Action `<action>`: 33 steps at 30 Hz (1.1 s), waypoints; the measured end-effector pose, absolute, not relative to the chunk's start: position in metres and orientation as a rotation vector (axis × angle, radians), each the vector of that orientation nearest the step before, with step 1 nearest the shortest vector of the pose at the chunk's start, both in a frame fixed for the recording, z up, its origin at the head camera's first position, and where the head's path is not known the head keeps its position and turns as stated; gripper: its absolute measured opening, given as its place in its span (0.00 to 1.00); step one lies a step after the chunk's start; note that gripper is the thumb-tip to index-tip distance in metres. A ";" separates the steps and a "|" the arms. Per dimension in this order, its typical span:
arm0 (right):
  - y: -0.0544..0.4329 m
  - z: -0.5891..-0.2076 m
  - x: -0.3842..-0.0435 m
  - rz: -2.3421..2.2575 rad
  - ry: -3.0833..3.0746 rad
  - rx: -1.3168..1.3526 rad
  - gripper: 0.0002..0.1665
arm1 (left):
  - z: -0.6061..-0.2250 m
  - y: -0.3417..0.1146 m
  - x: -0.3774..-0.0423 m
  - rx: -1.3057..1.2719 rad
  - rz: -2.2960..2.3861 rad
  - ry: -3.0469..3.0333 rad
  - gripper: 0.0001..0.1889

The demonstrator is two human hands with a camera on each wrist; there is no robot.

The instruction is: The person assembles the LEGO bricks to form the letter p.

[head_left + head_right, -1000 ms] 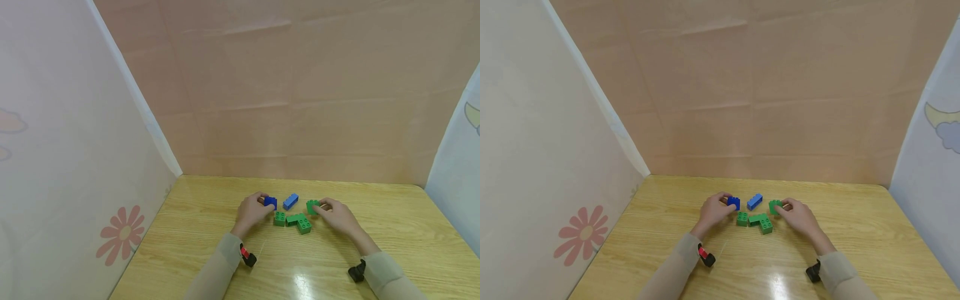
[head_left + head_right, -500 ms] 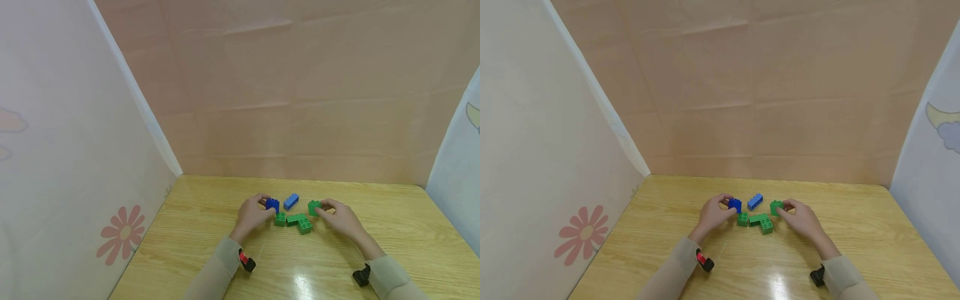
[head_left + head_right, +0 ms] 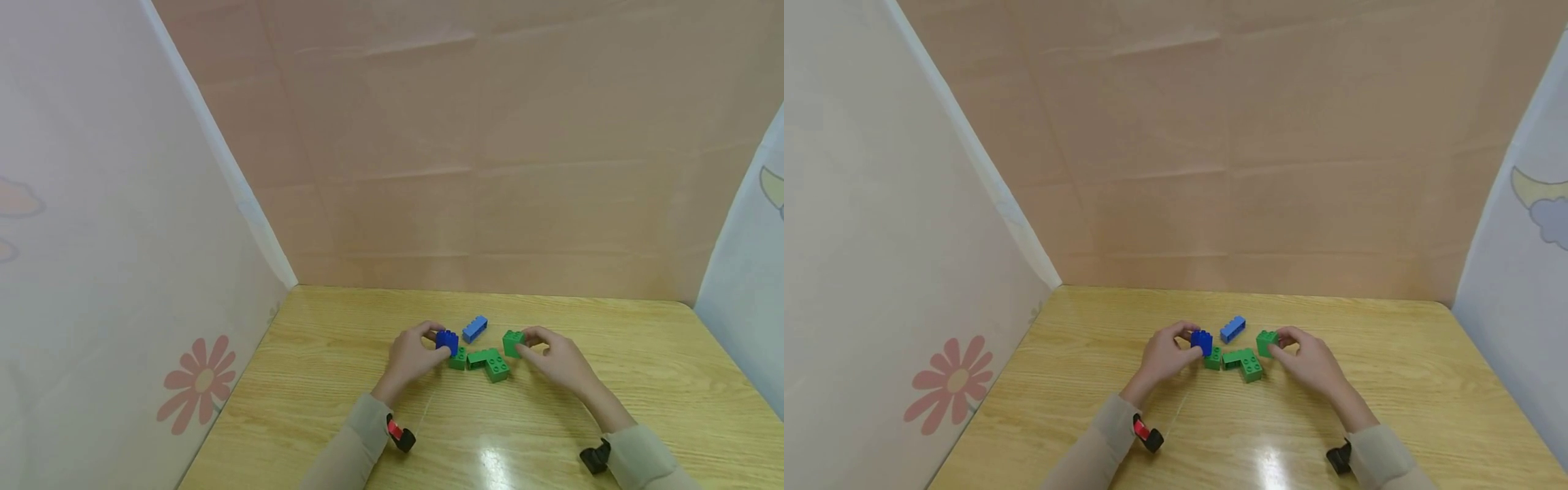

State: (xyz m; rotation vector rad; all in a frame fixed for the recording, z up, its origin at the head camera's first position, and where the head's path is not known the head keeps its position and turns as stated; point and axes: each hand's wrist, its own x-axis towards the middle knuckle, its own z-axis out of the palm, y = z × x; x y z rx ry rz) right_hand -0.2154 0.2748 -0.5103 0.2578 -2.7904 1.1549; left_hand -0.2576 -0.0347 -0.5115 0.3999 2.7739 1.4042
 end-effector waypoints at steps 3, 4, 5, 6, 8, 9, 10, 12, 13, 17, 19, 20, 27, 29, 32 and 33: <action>0.275 -0.510 -0.213 1.160 -2.786 0.264 0.27 | -0.510 -0.036 -0.256 0.432 1.434 2.770 0.19; 0.275 -0.510 -0.212 1.159 -2.784 0.267 0.26 | -0.510 -0.036 -0.255 0.447 1.438 2.772 0.19; 0.275 -0.510 -0.212 1.153 -2.782 0.272 0.26 | -0.510 -0.036 -0.255 0.465 1.442 2.775 0.19; 0.275 -0.510 -0.211 1.150 -2.778 0.278 0.25 | -0.510 -0.036 -0.254 0.484 1.442 2.778 0.19; 0.274 -0.509 -0.210 1.144 -2.769 0.288 0.24 | -0.510 -0.036 -0.253 0.517 1.441 2.778 0.18; 0.274 -0.509 -0.209 1.141 -2.764 0.291 0.23 | -0.510 -0.037 -0.253 0.528 1.440 2.776 0.19; 0.273 -0.508 -0.208 1.142 -2.759 0.294 0.23 | -0.510 -0.037 -0.252 0.533 1.434 2.776 0.19; 0.273 -0.507 -0.206 1.161 -2.751 0.299 0.22 | -0.510 -0.036 -0.251 0.537 1.424 2.769 0.19; 0.273 -0.507 -0.206 1.178 -2.747 0.300 0.21 | -0.510 -0.036 -0.250 0.534 1.417 2.769 0.19; 0.271 -0.507 -0.202 1.266 -2.731 0.308 0.20 | -0.508 -0.035 -0.246 0.526 1.409 2.753 0.19; 0.269 -0.507 -0.201 1.298 -2.722 0.314 0.20 | -0.508 -0.035 -0.244 0.533 1.413 2.744 0.19; 0.269 -0.507 -0.200 1.307 -2.718 0.317 0.20 | -0.507 -0.035 -0.243 0.540 1.417 2.738 0.19; 0.266 -0.509 -0.195 1.367 -2.699 0.357 0.20 | -0.508 -0.034 -0.236 0.613 1.402 2.718 0.20; 0.265 -0.511 -0.193 1.374 -2.695 0.372 0.19 | -0.509 -0.034 -0.235 0.626 1.400 2.707 0.20; 0.263 -0.513 -0.192 1.388 -2.685 0.398 0.18 | -0.511 -0.033 -0.233 0.641 1.388 2.696 0.20; 0.263 -0.513 -0.191 1.398 -2.680 0.404 0.18 | -0.511 -0.033 -0.232 0.643 1.382 2.692 0.20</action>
